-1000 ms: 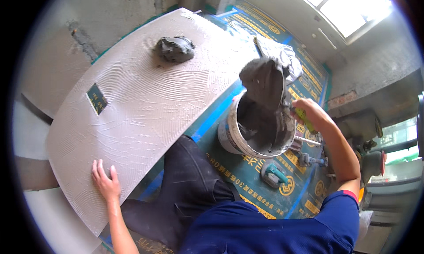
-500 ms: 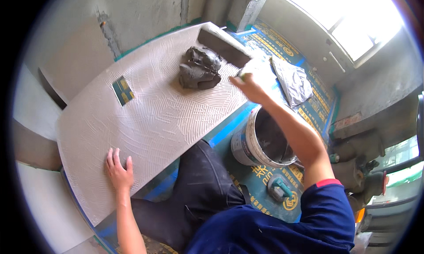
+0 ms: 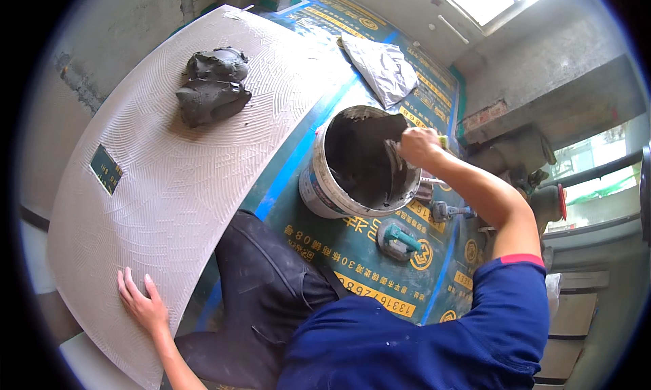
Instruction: The person uses a trowel to scoop mortar from a bucket and applies several dollops of it onto the back of a large tile laid on the floor. They then spread and smooth the mortar across the surface of the tile using the trowel before picking the tile up.
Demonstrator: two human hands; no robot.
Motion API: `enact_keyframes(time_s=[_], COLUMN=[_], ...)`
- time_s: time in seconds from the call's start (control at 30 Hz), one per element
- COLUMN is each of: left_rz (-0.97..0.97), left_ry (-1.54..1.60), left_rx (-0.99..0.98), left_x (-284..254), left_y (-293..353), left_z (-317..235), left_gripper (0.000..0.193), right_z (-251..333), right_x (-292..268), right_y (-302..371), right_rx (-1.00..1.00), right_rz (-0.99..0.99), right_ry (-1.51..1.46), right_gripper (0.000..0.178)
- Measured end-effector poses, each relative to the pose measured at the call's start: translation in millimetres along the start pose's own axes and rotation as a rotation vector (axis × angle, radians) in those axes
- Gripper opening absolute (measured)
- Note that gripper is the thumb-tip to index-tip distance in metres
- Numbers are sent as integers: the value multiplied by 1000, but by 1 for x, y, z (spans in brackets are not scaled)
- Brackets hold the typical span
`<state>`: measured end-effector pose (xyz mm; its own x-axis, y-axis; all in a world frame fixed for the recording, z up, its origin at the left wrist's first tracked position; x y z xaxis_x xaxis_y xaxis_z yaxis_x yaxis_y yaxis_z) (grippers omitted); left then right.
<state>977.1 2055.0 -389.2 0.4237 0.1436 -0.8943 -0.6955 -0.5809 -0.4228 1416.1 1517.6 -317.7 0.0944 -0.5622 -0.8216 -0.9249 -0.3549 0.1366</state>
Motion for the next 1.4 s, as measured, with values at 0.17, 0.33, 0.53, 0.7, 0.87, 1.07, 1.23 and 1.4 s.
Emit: enact_keyframes(time_s=[0.17, 0.33, 0.53, 0.7, 0.87, 1.07, 1.23, 1.4], left_rz=[25, 24, 7, 18, 4, 1, 5, -14], left_ry=[-24, -33, -33, -34, -35, -12, -40, -4], left_rx=[-14, -22, -13, -6, 7, -12, -49, -73], left_x=[-5, -13, -10, -10, -10, -9, -11, -21], left_y=[-1, -7, -8, -8, -5, -6, -3, -6], left_z=[8, 5, 4, 4, 10, 7, 8, 7], left_gripper=[46, 46, 46, 46, 46, 46, 46, 48], right_z=[59, 70, 83, 113, 124, 77, 55, 35], right_x=[80, 115, 177, 180, 140, 108, 57, 5], right_y=[-47, -30, -12, 10, 16, 30, 57, 74], right_rx=[-206, -80, 229, 614, 606, 488, 460, 398], right_rz=[149, 498, 819, 992, 978, 714, 494, 324], right_ry=[194, -38, -945, -1537, -1740, -1617, -1602, -1526], right_gripper=[19, 25, 24, 24, 24, 23, 26, 29])
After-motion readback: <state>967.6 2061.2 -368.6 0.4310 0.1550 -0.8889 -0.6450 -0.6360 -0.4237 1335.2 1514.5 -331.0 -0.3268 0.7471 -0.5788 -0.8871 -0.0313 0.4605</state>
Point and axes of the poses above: each hand's wrist, its own y-axis away from the middle knuckle, its own x-axis out of the palm, z = x × y, the point moved 8 cm from there along -y, towards the middle knuckle, and after that the axes turned 5 degrees about -z, right-handed, at the moved point
